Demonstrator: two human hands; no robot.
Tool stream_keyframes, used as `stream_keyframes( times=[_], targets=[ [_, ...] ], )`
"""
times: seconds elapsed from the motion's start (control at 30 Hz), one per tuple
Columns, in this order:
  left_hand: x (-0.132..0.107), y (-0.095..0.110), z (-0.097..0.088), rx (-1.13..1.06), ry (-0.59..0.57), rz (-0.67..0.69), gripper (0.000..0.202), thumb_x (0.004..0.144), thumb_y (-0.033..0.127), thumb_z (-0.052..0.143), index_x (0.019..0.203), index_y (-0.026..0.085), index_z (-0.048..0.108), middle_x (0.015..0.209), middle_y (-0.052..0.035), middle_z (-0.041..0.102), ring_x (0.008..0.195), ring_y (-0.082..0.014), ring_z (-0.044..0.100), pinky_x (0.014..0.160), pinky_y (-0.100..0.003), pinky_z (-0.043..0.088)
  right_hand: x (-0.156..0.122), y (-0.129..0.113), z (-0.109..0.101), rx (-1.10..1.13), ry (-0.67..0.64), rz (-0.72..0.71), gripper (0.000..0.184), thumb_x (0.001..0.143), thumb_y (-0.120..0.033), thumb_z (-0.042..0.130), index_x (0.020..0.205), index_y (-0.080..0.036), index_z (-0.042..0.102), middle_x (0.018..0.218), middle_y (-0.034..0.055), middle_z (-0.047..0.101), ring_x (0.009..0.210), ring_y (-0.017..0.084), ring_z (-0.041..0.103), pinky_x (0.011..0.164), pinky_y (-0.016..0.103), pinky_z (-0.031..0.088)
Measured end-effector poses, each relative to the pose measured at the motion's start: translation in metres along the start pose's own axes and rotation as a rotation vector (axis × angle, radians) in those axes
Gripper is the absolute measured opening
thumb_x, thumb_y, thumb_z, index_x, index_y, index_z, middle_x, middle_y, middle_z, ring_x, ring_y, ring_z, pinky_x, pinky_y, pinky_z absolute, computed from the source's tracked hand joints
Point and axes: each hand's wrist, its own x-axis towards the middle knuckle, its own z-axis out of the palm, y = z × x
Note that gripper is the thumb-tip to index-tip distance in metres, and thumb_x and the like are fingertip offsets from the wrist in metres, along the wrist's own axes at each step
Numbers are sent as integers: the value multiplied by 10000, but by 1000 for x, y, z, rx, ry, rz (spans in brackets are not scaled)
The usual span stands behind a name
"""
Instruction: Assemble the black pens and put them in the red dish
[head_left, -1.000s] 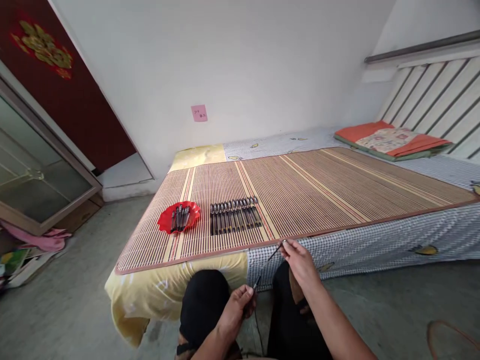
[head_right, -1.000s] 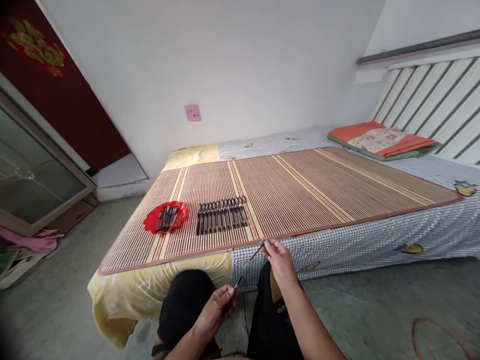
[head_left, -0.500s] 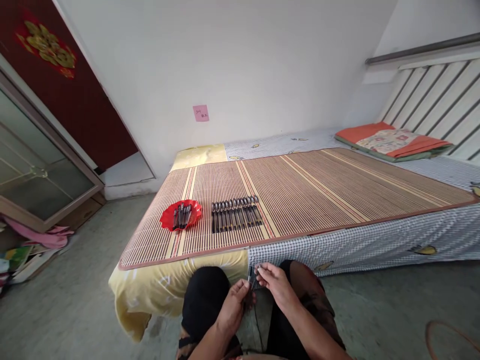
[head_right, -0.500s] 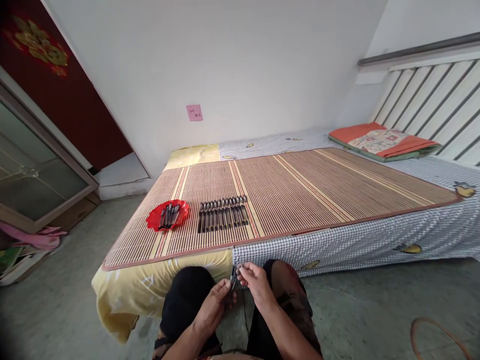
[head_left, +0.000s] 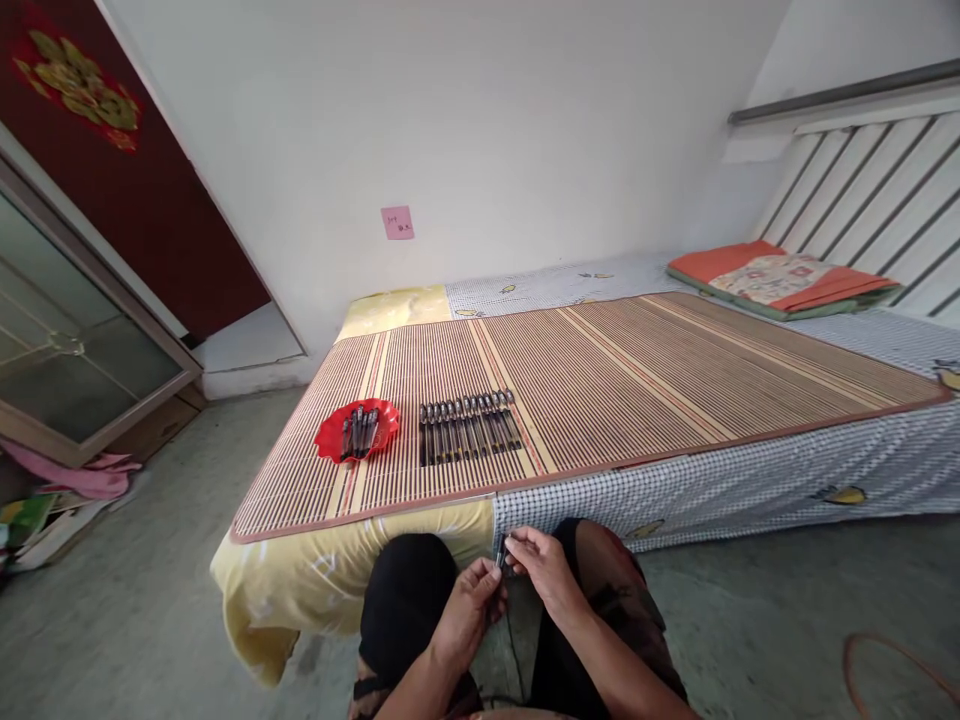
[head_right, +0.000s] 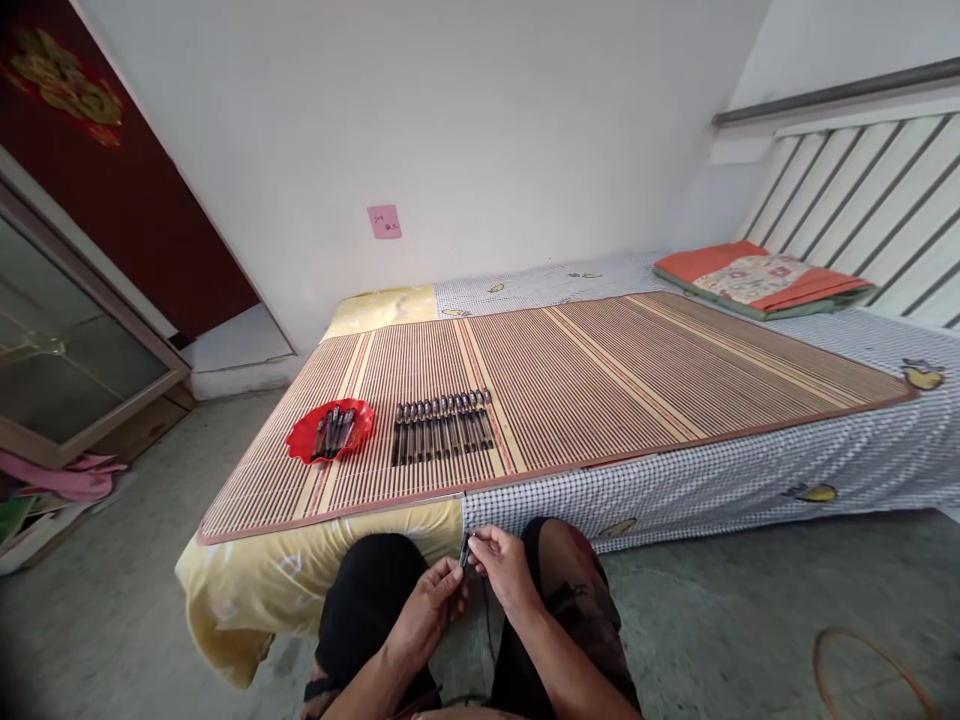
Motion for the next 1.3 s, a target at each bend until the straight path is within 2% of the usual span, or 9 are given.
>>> stream_keyframes(
  times=[0.13,0.37,0.6,0.7,0.9,1.0,1.13,1.2,1.3],
  targets=[
    [0,0,1,-8,2,-1,526,667,586,899,768,188,569,620,35,616,487,-74,472,489,-226,266,-2,-6,1,-46,3,-42,498,571,-619,864,742,-172,725,651,46,698,605,202,653,553,290,486],
    [0,0,2,-20,-6,0,541,659,598,897,773,189,561,613,27,628,480,-81,498,496,-225,287,-4,-13,1,-128,-17,-183,365,699,-554,805,753,-201,731,679,40,697,651,224,638,637,335,509],
    [-1,-3,1,-42,-34,5,519,680,588,890,778,191,571,619,29,622,494,-85,502,512,-230,343,-1,-15,2,-197,-38,-231,308,728,-499,791,736,-202,709,665,24,682,625,207,620,614,317,484],
    [-1,-2,2,-65,-53,7,501,688,563,896,791,191,576,630,22,637,502,-90,519,523,-233,361,3,-18,1,-188,-64,-208,313,717,-494,798,739,-196,706,669,20,690,614,193,617,601,305,482],
    [-8,5,6,-126,-119,-54,482,711,535,896,825,190,580,689,-14,686,559,-121,600,565,-245,392,16,-27,-6,-80,-120,-57,382,665,-520,851,777,-177,725,647,11,687,608,167,630,572,268,491],
    [-10,7,5,-129,-118,-63,491,770,610,823,913,183,628,751,-35,702,609,-140,637,575,-249,392,33,-47,-19,-13,-122,-39,408,638,-532,872,770,-178,717,619,-17,651,570,129,592,569,247,487],
    [-6,2,1,-98,-126,-46,519,802,653,769,953,169,662,763,-37,693,588,-124,617,545,-238,345,78,-101,-45,-123,-112,-118,430,619,-547,859,751,-170,700,639,-14,660,567,118,588,569,245,495],
    [-3,-2,0,-83,-129,-58,515,790,647,784,941,172,658,746,-32,689,573,-116,604,536,-234,325,110,-131,-57,-172,-113,-131,377,617,-475,877,737,-164,702,668,-4,681,598,120,608,569,233,493],
    [2,-7,-3,-58,-133,-87,526,762,655,804,923,179,646,727,-26,691,551,-111,599,517,-231,300,159,-163,-67,-267,-105,-108,264,636,-319,885,664,-148,686,593,-13,652,540,101,580,506,202,451]
  ],
)
